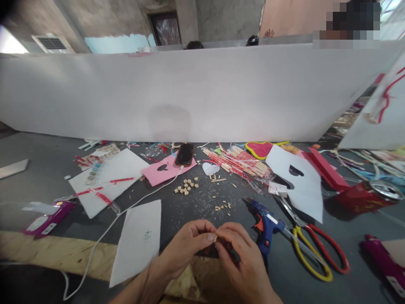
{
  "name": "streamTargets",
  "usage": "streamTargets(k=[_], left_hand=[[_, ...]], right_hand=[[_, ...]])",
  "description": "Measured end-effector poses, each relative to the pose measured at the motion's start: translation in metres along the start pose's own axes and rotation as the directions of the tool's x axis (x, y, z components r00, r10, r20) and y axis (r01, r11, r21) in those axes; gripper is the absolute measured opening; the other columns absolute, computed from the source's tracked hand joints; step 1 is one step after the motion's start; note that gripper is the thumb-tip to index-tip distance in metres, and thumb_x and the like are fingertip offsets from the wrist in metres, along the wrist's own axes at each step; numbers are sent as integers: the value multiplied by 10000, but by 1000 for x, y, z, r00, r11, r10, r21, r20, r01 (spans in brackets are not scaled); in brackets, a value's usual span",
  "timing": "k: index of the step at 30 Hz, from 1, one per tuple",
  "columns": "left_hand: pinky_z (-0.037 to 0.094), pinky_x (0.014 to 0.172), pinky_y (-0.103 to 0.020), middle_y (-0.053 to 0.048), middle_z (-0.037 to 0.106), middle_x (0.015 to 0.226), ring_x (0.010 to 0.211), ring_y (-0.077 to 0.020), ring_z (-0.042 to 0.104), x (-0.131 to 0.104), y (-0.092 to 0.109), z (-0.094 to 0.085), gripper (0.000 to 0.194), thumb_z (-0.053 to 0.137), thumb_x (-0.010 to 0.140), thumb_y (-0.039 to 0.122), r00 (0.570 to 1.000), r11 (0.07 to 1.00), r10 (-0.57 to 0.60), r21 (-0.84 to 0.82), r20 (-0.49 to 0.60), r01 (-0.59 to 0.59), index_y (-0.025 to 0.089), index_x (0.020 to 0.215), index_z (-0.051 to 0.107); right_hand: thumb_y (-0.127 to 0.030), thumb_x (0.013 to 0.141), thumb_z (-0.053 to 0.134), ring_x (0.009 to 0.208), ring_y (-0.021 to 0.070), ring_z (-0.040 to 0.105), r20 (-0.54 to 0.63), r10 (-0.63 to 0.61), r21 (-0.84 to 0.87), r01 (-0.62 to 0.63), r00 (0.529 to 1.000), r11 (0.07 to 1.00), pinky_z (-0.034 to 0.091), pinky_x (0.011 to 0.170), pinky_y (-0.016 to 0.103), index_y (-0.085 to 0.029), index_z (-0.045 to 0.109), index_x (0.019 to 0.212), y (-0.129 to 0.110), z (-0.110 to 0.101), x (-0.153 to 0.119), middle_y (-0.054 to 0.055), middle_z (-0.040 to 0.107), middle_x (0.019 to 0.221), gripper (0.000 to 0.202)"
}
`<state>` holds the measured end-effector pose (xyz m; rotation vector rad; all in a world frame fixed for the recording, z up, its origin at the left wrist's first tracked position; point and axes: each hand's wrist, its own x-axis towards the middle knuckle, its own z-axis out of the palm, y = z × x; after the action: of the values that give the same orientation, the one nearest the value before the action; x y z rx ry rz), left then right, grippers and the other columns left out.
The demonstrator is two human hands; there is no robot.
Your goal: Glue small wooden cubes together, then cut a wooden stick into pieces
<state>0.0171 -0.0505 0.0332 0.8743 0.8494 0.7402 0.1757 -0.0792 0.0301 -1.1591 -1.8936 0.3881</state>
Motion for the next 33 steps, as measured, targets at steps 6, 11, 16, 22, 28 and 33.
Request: streamTargets(k=[6,11,16,22,28,33], left_hand=[[311,584,-207,12,516,635,583,-80,394,1,-4,1,298,694,648,390,1000,1000,-1,-23,6,2,113,736,633],[317,595,-201,4,537,663,599,-76,413,-1,-3,2,294,700,660,373,1000,999,9,-54,30,-7,104,765,642],[365,670,-218,-16,583,734,670,-99,485,-2,-2,2,319,743,612,365,999,995,3,-98,45,1,110,774,640],[378,644,-211,-5,590,665,619,-92,485,-2,-1,3,304,728,630,394,1000,995,22,-103,18,-20,121,731,642],[380,644,-205,-9,593,667,615,-88,478,-1,-3,2,320,727,629,412,999,995,17,-95,29,-14,114,727,660],[387,674,-215,-30,615,715,658,-100,496,-2,-5,1,313,737,629,382,999,994,15,-105,38,-11,109,769,674]], right_hand=[[-183,795,556,827,167,633,-4,-22,-41,22,1000,999,539,695,253,-222,593,992,5,2,-2,67,641,910,204],[-183,792,558,804,153,635,-9,-27,-36,26,1000,999,536,676,233,-233,604,974,4,1,-1,50,645,889,195],[-217,793,558,770,163,643,-53,-15,-80,11,998,997,543,652,245,-228,609,934,3,1,-1,54,653,866,150],[-207,783,570,817,174,641,-25,-10,-80,8,1000,997,545,683,257,-232,607,970,4,0,-3,57,649,908,192],[-192,801,552,851,173,630,-47,-4,-78,0,999,997,542,712,260,-223,597,986,5,-1,-4,64,639,925,193],[-171,807,546,832,158,629,-34,-11,-54,10,999,998,536,699,238,-232,609,957,4,-2,-3,53,635,908,174]])
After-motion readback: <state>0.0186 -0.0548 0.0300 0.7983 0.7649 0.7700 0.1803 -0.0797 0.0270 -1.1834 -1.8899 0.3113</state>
